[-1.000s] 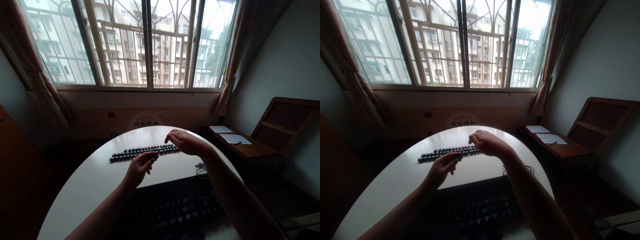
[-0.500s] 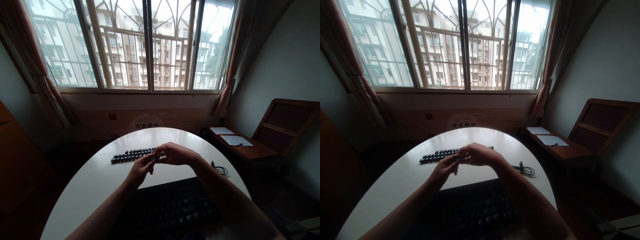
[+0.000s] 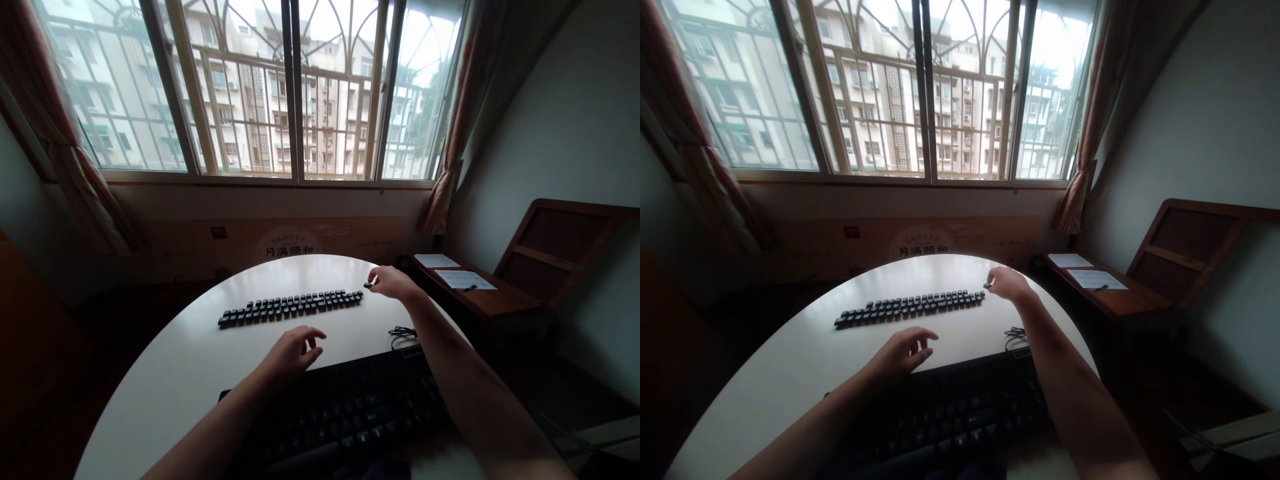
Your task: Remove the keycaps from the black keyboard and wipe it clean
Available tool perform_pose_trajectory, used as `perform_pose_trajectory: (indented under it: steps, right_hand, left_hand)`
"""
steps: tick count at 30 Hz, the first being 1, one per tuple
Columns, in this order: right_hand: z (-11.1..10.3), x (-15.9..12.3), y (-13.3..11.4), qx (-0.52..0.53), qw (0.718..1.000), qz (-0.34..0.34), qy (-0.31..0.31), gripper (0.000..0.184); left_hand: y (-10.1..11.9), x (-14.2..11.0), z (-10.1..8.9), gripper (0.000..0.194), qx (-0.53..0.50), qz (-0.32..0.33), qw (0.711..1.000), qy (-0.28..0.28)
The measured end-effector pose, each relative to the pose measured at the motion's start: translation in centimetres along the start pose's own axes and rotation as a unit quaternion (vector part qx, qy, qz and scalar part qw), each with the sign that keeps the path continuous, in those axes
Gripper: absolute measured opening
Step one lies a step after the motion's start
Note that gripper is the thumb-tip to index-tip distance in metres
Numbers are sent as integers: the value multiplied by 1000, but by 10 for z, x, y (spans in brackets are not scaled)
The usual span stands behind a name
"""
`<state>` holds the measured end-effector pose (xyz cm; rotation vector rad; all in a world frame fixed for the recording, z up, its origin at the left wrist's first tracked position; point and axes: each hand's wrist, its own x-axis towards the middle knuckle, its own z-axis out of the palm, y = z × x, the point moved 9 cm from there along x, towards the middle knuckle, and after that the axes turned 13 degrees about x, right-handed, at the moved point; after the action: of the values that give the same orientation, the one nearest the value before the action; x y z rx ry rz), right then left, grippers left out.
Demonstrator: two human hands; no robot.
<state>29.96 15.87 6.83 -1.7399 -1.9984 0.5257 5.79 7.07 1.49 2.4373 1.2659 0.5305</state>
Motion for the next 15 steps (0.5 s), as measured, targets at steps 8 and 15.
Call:
perform_pose_trajectory:
  steps: [8,15]
  right_hand:
    - [47,12,37,-76,989,120,-33,30]
    - [62,10,46,-72,984,147,-67,30]
  left_hand:
    - [-8,1,-7,35,26,-23,998,46]
    - [-9,1,-5,32,15,-20,999,35]
